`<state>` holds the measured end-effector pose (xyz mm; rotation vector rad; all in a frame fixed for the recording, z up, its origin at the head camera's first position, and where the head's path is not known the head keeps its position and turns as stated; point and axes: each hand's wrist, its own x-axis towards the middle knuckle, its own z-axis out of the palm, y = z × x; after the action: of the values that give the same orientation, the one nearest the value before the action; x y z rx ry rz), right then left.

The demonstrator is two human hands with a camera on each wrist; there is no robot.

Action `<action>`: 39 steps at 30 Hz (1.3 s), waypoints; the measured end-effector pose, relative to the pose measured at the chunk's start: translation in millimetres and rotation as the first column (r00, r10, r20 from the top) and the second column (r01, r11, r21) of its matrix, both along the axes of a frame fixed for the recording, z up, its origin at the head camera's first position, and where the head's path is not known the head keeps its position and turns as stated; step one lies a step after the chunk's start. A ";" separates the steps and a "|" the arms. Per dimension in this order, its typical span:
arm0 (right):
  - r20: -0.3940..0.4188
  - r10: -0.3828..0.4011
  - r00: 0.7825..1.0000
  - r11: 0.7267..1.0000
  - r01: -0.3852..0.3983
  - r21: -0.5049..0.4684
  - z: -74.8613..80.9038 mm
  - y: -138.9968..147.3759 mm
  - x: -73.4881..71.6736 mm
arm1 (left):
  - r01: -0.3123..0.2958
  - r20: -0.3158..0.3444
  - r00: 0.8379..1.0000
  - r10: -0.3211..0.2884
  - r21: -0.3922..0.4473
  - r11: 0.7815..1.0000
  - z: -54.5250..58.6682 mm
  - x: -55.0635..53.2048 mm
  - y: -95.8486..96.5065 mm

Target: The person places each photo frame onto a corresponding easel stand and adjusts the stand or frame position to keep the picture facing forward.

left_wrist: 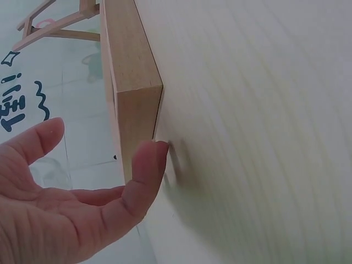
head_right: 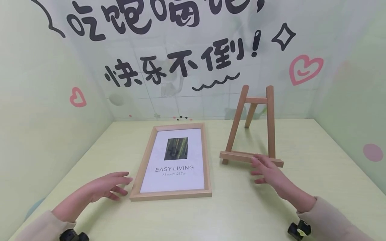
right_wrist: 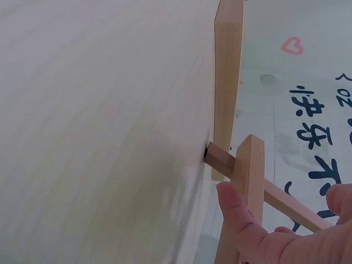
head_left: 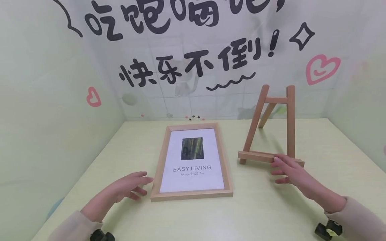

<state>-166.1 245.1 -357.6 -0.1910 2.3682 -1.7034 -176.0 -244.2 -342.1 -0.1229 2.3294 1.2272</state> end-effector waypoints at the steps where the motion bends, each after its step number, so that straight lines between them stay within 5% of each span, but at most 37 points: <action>1: 0.007 0.003 1.000 1.000 -0.003 -0.014 -1.0 -1.5 0.2 | -0.001 0.005 1.000 0.001 0.006 1.000 -0.2 0.5 -0.1; 16: 0.195 0.098 0.976 0.990 -0.076 -0.119 -11.5 -33.8 2.1 | -0.023 0.060 0.998 0.017 0.100 0.995 -1.1 7.7 0.9; 27: 0.214 0.210 0.954 0.964 -0.165 -0.209 -13.0 -53.1 1.0 | 0.058 0.074 0.995 -0.074 0.201 0.978 -4.7 8.1 -3.3; 39: 0.270 0.247 0.931 0.942 -0.166 -0.292 -15.5 -75.2 1.7 | -0.021 0.069 0.998 0.009 0.182 0.983 -3.5 9.6 6.5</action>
<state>-164.4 169.9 -373.1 -0.1999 1.8297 -1.7934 -166.3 -237.8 -345.6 -0.1176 2.1501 1.4144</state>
